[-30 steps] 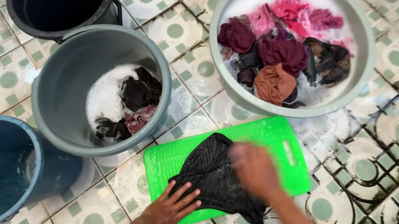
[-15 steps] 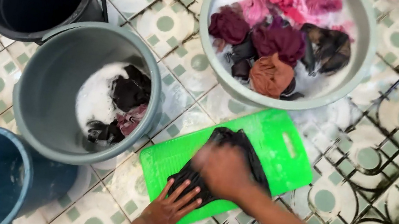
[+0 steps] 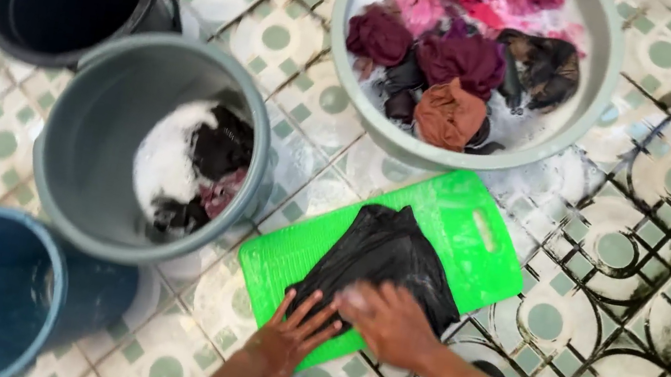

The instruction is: Manually wash clothes using a washboard and basins of soapy water.

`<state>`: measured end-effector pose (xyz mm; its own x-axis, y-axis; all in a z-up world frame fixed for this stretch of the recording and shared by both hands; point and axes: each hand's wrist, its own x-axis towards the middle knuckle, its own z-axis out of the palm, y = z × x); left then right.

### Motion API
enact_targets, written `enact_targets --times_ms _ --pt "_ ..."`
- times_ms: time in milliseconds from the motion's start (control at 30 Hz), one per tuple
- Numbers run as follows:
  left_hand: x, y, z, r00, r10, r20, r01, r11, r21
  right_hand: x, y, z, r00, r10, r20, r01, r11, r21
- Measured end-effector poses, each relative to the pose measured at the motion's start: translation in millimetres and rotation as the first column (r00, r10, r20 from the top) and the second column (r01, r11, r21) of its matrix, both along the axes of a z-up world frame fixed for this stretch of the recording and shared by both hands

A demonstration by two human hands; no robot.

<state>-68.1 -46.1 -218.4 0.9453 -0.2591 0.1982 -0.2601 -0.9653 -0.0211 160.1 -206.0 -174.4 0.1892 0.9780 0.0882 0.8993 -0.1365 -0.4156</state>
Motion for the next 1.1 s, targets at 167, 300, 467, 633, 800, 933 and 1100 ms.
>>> enact_targets --times_ms 167,300,467,633,800,933,1100 --pt "-8 1 -19 0.998 0.023 -0.051 -0.023 1.000 0.003 85 -25 -26 0.588 -0.804 -0.090 0.809 0.585 0.056" --pt "-8 -1 -8 0.999 0.018 -0.038 -0.018 1.000 0.003 110 -11 -53 0.569 -0.728 0.382 0.666 0.681 0.304" --pt "25 -2 72 0.472 -0.040 -0.881 -0.136 0.984 -0.117 -16 42 0 0.899 0.415 0.141 -0.402 0.908 -0.115" --pt "-14 -3 -19 0.987 0.056 -0.153 -0.062 0.997 -0.035 91 55 19 0.927 -0.125 0.354 0.131 0.991 0.009" --pt "-12 0 4 0.751 -0.040 -0.659 -0.104 0.979 -0.178 132 6 -22 0.657 -0.434 0.616 0.444 0.884 0.149" --pt "2 0 24 0.884 0.005 -0.467 -0.081 0.986 -0.144 83 -11 -7 0.892 -0.269 0.364 0.257 0.963 0.081" --pt "9 2 67 0.566 -0.026 -0.824 -0.105 0.989 -0.103 -6 -55 -40 0.895 0.223 0.387 -0.112 0.951 -0.288"
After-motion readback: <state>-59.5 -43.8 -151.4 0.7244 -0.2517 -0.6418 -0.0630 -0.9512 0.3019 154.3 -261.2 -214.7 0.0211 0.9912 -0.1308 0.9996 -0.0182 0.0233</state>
